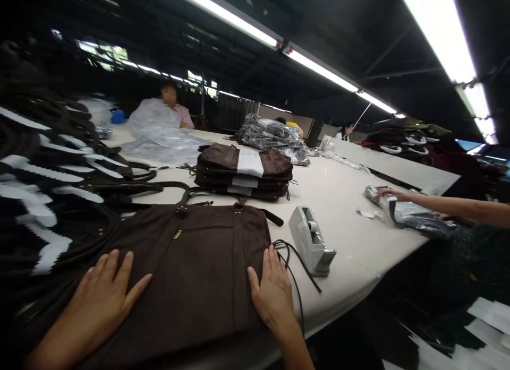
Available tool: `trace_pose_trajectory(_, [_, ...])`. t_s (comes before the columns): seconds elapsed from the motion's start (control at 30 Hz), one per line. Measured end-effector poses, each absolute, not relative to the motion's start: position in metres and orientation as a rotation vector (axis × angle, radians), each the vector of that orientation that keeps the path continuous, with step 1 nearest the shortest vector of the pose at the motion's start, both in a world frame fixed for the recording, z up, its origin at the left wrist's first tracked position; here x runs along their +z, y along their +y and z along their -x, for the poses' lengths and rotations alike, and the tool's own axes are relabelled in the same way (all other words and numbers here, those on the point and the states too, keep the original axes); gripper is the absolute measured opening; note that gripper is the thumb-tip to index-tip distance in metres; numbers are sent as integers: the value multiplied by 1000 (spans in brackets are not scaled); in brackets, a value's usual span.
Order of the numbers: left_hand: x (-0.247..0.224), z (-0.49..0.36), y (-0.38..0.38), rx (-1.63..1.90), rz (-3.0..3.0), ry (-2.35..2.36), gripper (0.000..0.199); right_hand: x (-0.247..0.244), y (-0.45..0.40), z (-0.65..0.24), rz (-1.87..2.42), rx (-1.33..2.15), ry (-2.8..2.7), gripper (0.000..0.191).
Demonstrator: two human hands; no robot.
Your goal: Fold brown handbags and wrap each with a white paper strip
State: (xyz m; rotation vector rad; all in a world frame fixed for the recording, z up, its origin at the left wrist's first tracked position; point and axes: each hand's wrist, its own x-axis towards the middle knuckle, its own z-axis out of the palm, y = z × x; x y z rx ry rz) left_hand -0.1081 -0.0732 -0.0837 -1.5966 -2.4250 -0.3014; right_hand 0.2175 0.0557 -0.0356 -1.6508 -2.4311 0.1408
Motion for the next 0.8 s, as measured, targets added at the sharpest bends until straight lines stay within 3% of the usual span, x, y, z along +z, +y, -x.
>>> trace_pose_trajectory(0.17, [-25,96,-66,47,1619,-2581,64,-23,58,-211,1604,52,-2497,68])
trace_pose_trajectory(0.37, [38,83,-22,-15,1698,-2785,44,8,93,-180,1671,185,-2630,72])
trace_pose_trajectory(0.47, [32,84,1,-60,1626,-2653,54,9,122,-165,1714,128,-2629,72])
trace_pose_trajectory(0.6, [-11,105,-2,-43,1633,-2486,66,-18,153,-166,1605,-58,-2660,70])
trace_pose_trajectory(0.8, [-41,129,-21,-51,1453,-2428,79,-39,158,-179,1649,121,-2601,76])
